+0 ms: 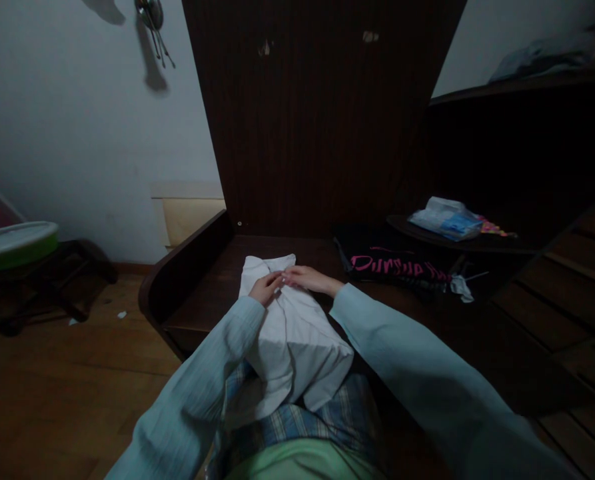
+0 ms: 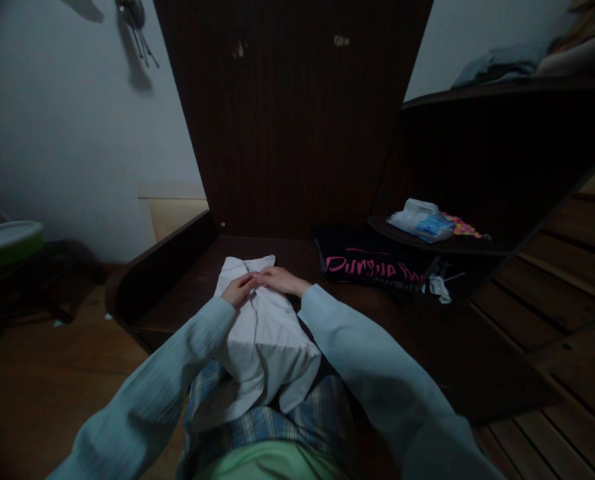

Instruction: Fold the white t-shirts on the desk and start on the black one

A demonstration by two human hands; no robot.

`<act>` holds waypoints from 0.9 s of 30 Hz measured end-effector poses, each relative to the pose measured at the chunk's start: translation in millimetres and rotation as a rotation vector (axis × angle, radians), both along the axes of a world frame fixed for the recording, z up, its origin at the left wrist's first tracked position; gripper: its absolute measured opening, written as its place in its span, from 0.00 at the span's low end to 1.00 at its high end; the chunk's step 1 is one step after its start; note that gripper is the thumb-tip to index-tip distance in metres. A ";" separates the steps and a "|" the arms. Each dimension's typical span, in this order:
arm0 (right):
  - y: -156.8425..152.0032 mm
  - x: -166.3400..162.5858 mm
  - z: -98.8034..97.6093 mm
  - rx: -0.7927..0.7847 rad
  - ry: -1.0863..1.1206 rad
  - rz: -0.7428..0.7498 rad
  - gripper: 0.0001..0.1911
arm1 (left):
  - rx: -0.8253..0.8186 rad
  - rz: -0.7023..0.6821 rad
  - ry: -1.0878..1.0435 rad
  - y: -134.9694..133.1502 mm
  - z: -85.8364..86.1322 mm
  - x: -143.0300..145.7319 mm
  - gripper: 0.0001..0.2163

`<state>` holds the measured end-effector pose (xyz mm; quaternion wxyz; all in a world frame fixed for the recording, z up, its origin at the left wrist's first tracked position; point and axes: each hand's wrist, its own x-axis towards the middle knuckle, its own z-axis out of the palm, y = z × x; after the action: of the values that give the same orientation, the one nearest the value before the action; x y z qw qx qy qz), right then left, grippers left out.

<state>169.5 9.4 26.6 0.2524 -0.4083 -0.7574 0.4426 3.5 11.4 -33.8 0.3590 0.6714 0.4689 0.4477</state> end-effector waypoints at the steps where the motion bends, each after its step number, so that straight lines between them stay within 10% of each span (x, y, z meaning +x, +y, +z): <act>1: -8.0 12.6 1.2 0.050 -0.010 -0.023 0.10 | 0.005 -0.011 0.029 -0.4 0.6 0.4 0.11; 8: -103.7 81.8 -12.3 0.187 -0.473 -0.131 0.14 | -0.054 0.016 0.028 0.1 -0.5 1.5 0.11; 17: -164.5 72.9 -52.3 0.533 -0.672 -0.352 0.05 | -0.120 0.014 -0.097 0.0 -2.7 2.1 0.11; 27: -162.8 40.2 -1.6 0.473 -0.573 -0.219 0.03 | -0.182 -0.009 -0.208 9.0 2.2 2.5 0.09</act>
<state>209.7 -153.4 25.0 0.1635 -0.5243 -0.8304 0.0942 6.1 20.4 -31.7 0.4672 0.5879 0.4650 0.4689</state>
